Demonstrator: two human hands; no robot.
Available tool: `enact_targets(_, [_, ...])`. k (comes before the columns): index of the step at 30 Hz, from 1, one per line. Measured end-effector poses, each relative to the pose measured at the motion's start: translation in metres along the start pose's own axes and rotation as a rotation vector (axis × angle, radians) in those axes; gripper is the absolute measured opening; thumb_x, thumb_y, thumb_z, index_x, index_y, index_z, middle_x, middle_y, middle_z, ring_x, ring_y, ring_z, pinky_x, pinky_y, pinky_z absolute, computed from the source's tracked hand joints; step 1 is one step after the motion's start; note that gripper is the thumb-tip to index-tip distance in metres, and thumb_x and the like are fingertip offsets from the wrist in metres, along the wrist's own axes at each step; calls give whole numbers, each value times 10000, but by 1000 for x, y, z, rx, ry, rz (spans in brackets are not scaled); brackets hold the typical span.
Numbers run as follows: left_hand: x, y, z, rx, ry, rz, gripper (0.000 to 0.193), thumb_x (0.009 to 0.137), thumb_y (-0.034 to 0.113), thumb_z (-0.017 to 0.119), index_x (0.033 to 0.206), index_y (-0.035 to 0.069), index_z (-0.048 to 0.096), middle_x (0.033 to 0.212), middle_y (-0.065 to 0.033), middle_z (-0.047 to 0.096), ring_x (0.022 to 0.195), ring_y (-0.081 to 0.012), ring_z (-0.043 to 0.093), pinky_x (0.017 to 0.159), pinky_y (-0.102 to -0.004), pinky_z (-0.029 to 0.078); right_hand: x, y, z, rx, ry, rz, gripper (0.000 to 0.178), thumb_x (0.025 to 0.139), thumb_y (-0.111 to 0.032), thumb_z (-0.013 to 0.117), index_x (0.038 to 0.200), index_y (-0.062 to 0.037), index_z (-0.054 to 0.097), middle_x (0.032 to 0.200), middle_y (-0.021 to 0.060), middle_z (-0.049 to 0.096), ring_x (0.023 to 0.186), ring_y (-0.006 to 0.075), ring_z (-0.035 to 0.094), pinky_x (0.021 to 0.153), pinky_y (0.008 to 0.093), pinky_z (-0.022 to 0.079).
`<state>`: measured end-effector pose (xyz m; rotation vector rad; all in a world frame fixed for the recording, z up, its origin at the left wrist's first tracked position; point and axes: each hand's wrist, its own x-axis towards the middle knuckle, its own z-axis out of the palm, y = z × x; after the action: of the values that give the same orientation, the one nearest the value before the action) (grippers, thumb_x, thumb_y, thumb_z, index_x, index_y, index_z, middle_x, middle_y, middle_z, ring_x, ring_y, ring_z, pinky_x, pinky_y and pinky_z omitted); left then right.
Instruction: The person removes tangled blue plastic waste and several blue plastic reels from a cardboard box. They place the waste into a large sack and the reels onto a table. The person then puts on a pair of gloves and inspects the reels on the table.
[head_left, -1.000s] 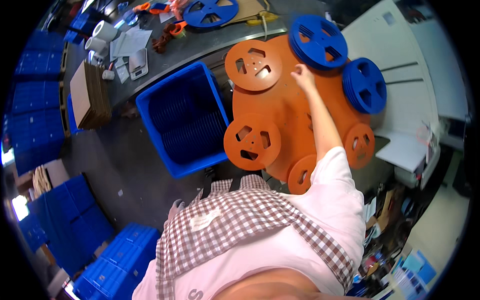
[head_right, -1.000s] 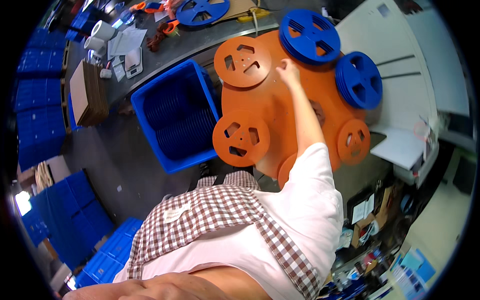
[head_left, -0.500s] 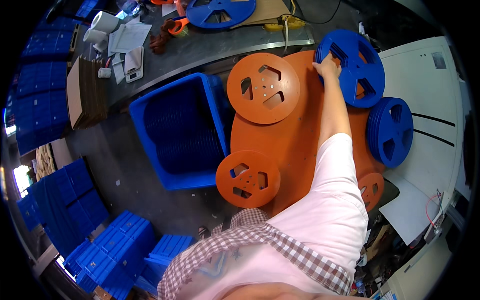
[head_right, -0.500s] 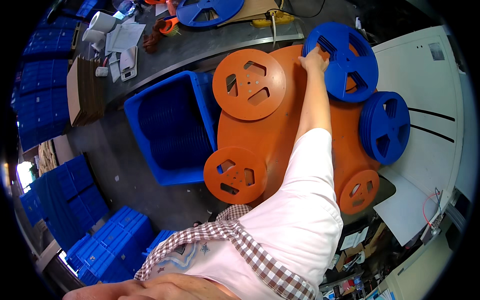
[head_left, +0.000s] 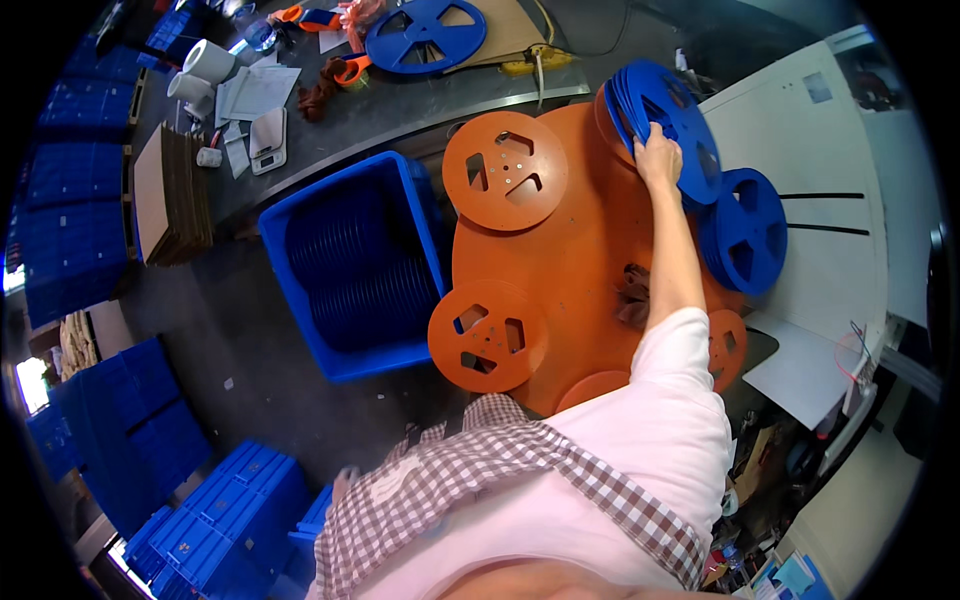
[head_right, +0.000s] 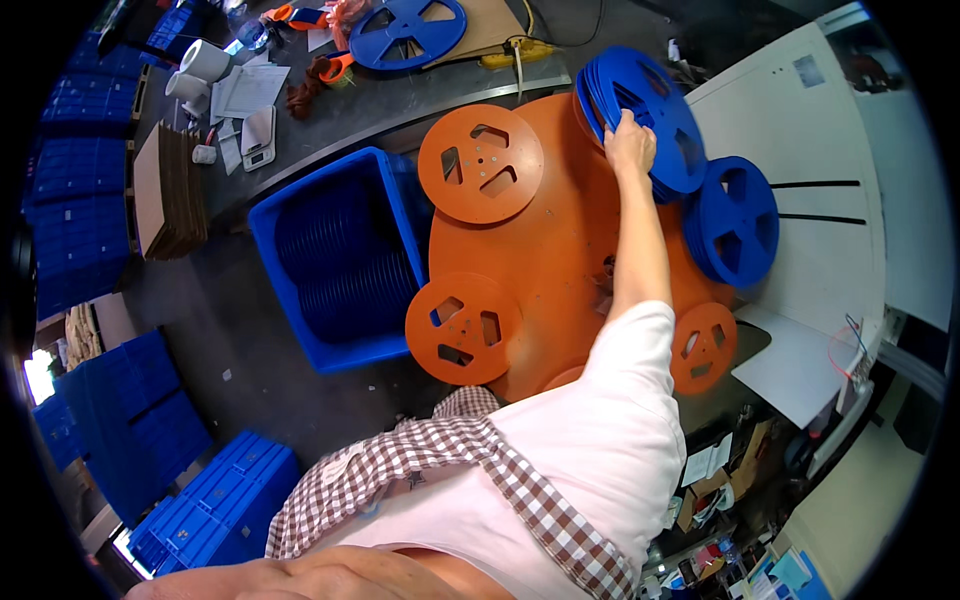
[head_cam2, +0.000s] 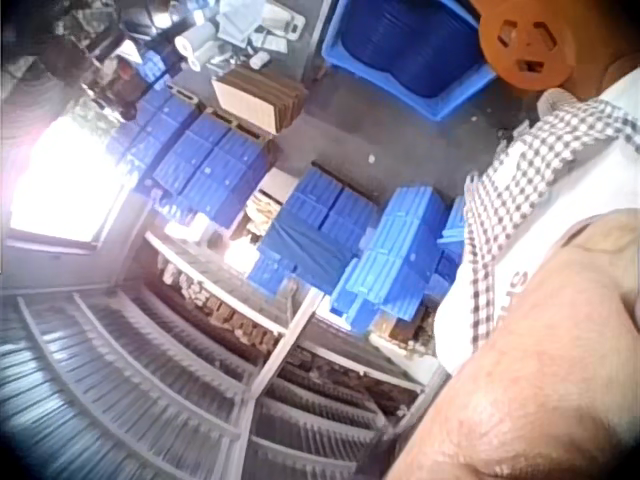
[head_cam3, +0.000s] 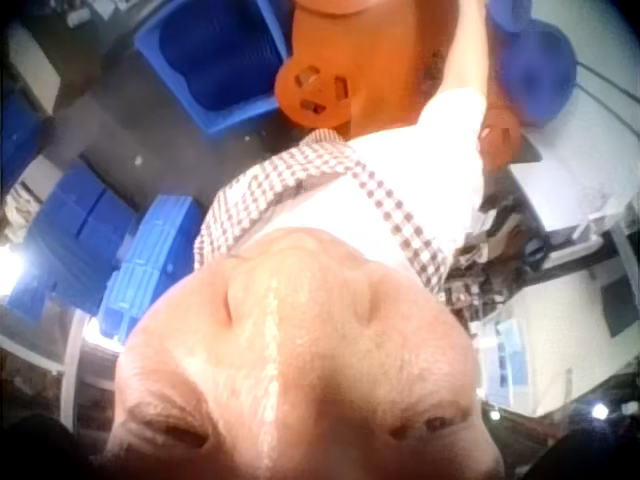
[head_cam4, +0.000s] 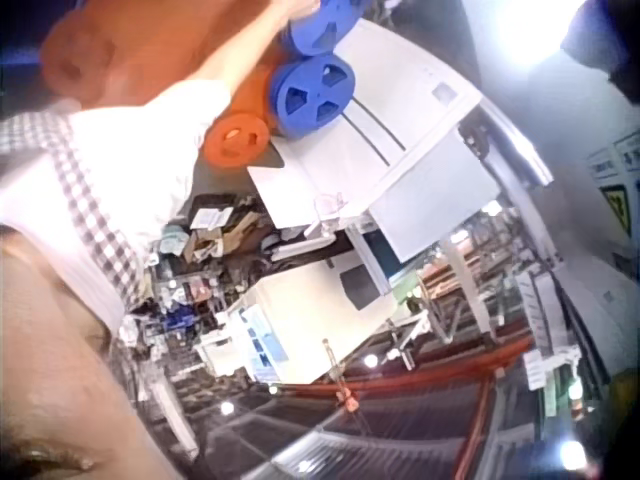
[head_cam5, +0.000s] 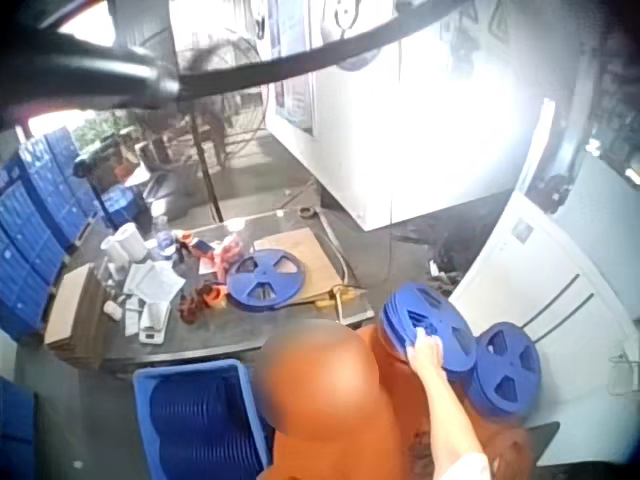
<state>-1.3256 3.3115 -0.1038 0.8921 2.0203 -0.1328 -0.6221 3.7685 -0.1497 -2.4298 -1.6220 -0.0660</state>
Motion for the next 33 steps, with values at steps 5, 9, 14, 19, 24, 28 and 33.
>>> enact_targets(5, [-4,228,-37,-183,-311,275,457,911,344,490,1214,2,510,1176,-174,562,1103,-298,523,936,-348,397,-96,-38,-137,512,33,-115,340,827,-288,591,1085,-72,544,847,239,632,811,422,608,695,478,474])
enact_targets(9, [-19,321,-22,-367,-561,869,586,931,387,487,1356,8,348,1240,-121,526,1096,-203,518,951,-299,399,-231,-150,-183,623,-160,-249,362,807,-199,627,1108,-37,506,778,246,619,763,434,604,671,484,478])
enact_targets(14, [-58,309,-41,-1280,-1002,174,340,823,386,675,966,90,588,947,-94,617,933,-194,565,864,-277,451,-381,-271,-196,560,-321,-510,271,808,-177,604,1030,-50,513,763,202,628,730,396,616,670,496,480])
enact_targets(19, [-25,185,-72,-1325,-593,259,232,848,204,580,982,24,638,999,-115,635,957,-244,576,893,-372,451,-481,-345,-174,756,-506,-578,421,812,-197,597,1151,24,481,955,253,596,907,404,580,793,453,462])
enact_targets(24, [-55,68,-139,-1715,-536,205,246,809,30,552,1052,57,528,1003,-97,618,875,-236,603,909,-411,467,-507,-368,-226,1034,-749,-699,492,800,-220,667,1228,-38,505,1185,123,528,1098,243,518,943,347,408])
enact_targets(28, [-55,-14,-178,-1738,-641,652,340,791,-12,541,1123,37,483,960,-54,583,871,-193,586,975,-388,426,-521,-370,-192,1060,-619,-375,523,818,-284,652,1252,-37,494,1175,195,542,1087,294,546,910,365,451])
enact_targets(33, [-80,-56,-204,-1791,-607,857,388,792,18,576,1162,34,459,955,-58,576,901,-202,602,953,-389,442,-550,-451,-198,917,-739,-538,853,794,-509,621,1387,3,283,1269,266,466,1139,352,512,943,387,424])
